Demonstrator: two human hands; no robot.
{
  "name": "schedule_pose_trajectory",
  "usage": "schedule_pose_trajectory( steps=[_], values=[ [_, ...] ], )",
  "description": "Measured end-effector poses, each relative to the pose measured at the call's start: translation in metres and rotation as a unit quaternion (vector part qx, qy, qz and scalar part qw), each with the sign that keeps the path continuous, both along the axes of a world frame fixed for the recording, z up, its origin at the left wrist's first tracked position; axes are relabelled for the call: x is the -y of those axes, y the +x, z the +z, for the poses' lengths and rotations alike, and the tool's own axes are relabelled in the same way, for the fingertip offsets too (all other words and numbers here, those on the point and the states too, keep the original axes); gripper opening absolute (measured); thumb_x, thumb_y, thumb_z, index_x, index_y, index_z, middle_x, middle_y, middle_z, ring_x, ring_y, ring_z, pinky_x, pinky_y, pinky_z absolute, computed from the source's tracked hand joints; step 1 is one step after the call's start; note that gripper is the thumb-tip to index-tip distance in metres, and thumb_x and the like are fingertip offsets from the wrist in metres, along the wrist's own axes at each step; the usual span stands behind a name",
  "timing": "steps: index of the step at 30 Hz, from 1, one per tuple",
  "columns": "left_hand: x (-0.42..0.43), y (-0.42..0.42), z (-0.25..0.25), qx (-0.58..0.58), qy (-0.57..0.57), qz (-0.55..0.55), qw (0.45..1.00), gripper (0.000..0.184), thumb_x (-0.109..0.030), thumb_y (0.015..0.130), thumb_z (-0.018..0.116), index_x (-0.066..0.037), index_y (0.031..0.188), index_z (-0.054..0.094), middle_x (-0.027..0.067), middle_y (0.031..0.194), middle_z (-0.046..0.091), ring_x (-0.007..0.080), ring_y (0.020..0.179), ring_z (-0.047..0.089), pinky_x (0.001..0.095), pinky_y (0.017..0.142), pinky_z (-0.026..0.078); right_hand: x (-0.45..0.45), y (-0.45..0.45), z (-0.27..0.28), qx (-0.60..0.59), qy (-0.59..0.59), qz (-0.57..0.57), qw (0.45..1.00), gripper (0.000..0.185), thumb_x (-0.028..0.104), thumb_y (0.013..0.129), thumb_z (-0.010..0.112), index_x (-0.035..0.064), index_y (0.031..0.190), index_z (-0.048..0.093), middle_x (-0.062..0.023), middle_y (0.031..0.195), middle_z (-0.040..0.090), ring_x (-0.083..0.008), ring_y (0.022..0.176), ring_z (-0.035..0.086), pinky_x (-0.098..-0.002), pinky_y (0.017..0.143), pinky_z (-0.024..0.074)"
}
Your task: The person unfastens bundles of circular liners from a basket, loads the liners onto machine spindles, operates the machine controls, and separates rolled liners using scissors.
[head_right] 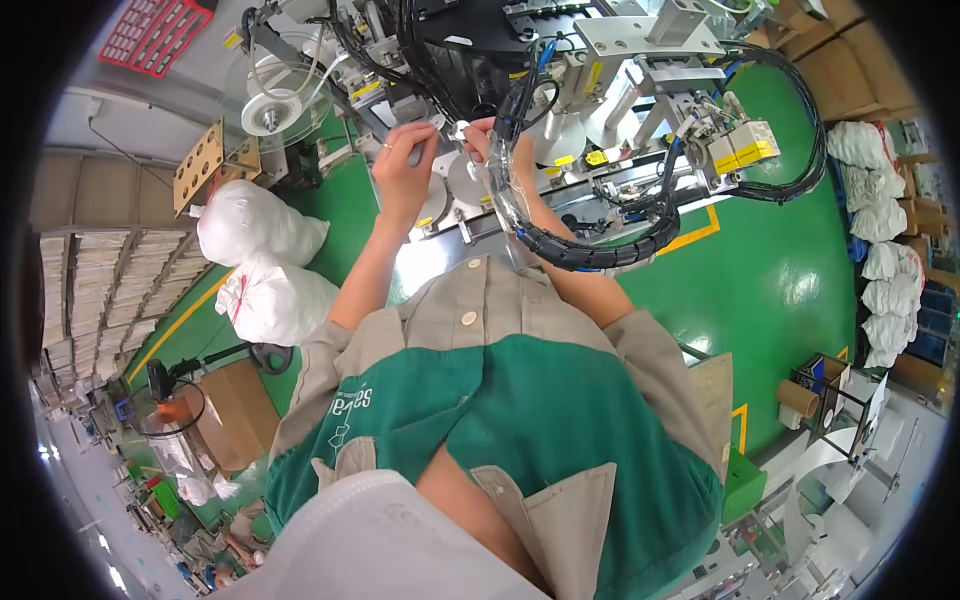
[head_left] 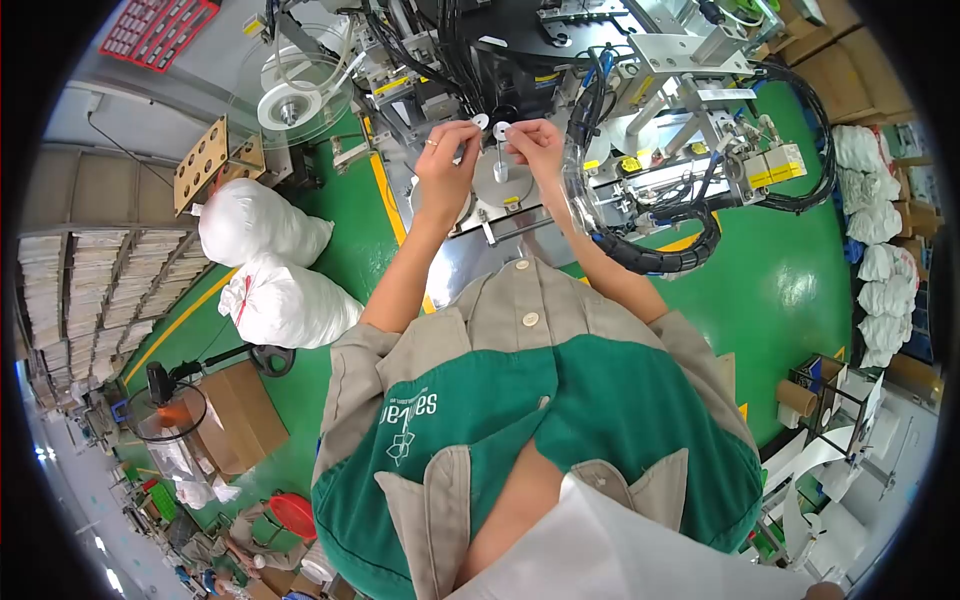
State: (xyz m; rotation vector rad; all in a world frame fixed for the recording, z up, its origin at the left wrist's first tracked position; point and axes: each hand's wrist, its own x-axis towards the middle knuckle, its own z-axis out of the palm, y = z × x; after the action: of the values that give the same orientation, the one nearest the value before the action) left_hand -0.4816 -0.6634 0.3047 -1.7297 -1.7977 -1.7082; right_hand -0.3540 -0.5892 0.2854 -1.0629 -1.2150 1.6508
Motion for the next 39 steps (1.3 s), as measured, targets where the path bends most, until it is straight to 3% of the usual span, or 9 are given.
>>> schedule_pose_trajectory(
  steps=[12,15,17,19,21,25,30,38,39],
  values=[
    [-0.004,-0.006,-0.007,-0.080,-0.050,-0.074,0.993,0.015,0.001,0.075,0.068,-0.004,0.088,0.063,0.0073,0.095,0.063,0.0242,0.083,0.064,0.0319,0.069,0.052,-0.006,-0.002,-0.002,-0.022,0.012,0.002,1.000,0.015,0.013,0.084,0.064,0.0002,0.090,0.063,-0.0053,0.075,0.064,-0.0130,0.064,0.063,-0.0236,0.056,0.0490],
    [-0.008,-0.010,-0.008,-0.106,-0.043,-0.101,0.988,0.014,0.000,0.076,0.066,-0.004,0.089,0.063,0.0072,0.093,0.062,0.0259,0.080,0.063,0.0333,0.068,0.052,0.001,0.034,-0.027,0.169,0.174,0.079,0.967,0.016,0.016,0.088,0.058,0.0008,0.093,0.062,-0.0060,0.078,0.064,-0.0138,0.069,0.061,-0.0257,0.061,0.0470],
    [-0.011,-0.014,-0.010,-0.121,-0.057,-0.112,0.985,0.014,-0.001,0.076,0.066,-0.004,0.089,0.062,0.0071,0.094,0.063,0.0258,0.080,0.063,0.0328,0.068,0.052,0.032,0.076,0.005,0.070,0.071,0.186,0.978,0.020,0.021,0.088,0.061,0.0035,0.097,0.060,-0.0011,0.081,0.061,-0.0071,0.072,0.054,-0.0227,0.063,0.0435],
    [-0.013,-0.015,-0.008,-0.133,-0.060,-0.117,0.982,0.012,-0.001,0.077,0.066,-0.004,0.088,0.063,0.0061,0.094,0.063,0.0245,0.079,0.064,0.0321,0.066,0.053,0.047,0.123,-0.003,0.240,0.173,0.229,0.927,0.022,0.024,0.089,0.060,0.0031,0.094,0.062,-0.0013,0.080,0.061,-0.0080,0.071,0.055,-0.0248,0.064,0.0441],
    [-0.016,-0.019,-0.006,-0.143,-0.058,-0.130,0.979,0.013,-0.001,0.077,0.066,-0.004,0.089,0.062,0.0068,0.094,0.062,0.0252,0.080,0.064,0.0325,0.067,0.053,0.079,0.169,0.037,0.229,0.241,0.177,0.926,0.020,0.023,0.088,0.062,0.0026,0.090,0.064,-0.0026,0.072,0.061,-0.0093,0.064,0.055,-0.0270,0.059,0.0443],
    [-0.020,-0.024,0.000,-0.183,-0.070,-0.143,0.970,0.013,-0.001,0.077,0.064,-0.005,0.089,0.060,0.0069,0.095,0.062,0.0251,0.081,0.063,0.0331,0.067,0.053,0.122,0.292,0.058,0.500,-0.016,0.250,0.829,0.021,0.021,0.086,0.056,0.0045,0.091,0.068,-0.0092,0.066,0.062,-0.0174,0.067,0.062,-0.0329,0.065,0.0482],
    [-0.020,-0.031,-0.007,-0.197,-0.084,-0.177,0.961,0.014,-0.001,0.077,0.062,-0.005,0.090,0.060,0.0072,0.095,0.061,0.0258,0.081,0.064,0.0345,0.066,0.053,0.230,0.397,0.009,0.555,-0.152,0.432,0.694,0.017,0.017,0.080,0.060,0.0042,0.089,0.066,-0.0114,0.073,0.065,-0.0195,0.068,0.064,-0.0349,0.063,0.0488],
    [0.058,-0.013,-0.016,-0.079,-0.160,-0.188,0.966,0.012,0.004,0.081,0.061,0.000,0.092,0.060,0.0159,0.091,0.060,0.0332,0.080,0.058,0.0379,0.067,0.047,0.339,0.423,-0.046,0.568,-0.326,0.193,0.731,0.017,0.018,0.081,0.060,0.0042,0.089,0.066,-0.0108,0.073,0.064,-0.0190,0.068,0.063,-0.0345,0.063,0.0485],
    [0.095,-0.015,-0.040,-0.045,-0.349,-0.148,0.924,0.013,0.001,0.081,0.064,-0.003,0.093,0.064,0.0136,0.088,0.063,0.0253,0.080,0.061,0.0350,0.069,0.049,0.348,0.421,-0.049,0.563,-0.331,0.162,0.740,0.017,0.018,0.081,0.060,0.0042,0.089,0.066,-0.0108,0.073,0.064,-0.0190,0.068,0.063,-0.0344,0.063,0.0485]
  ],
)
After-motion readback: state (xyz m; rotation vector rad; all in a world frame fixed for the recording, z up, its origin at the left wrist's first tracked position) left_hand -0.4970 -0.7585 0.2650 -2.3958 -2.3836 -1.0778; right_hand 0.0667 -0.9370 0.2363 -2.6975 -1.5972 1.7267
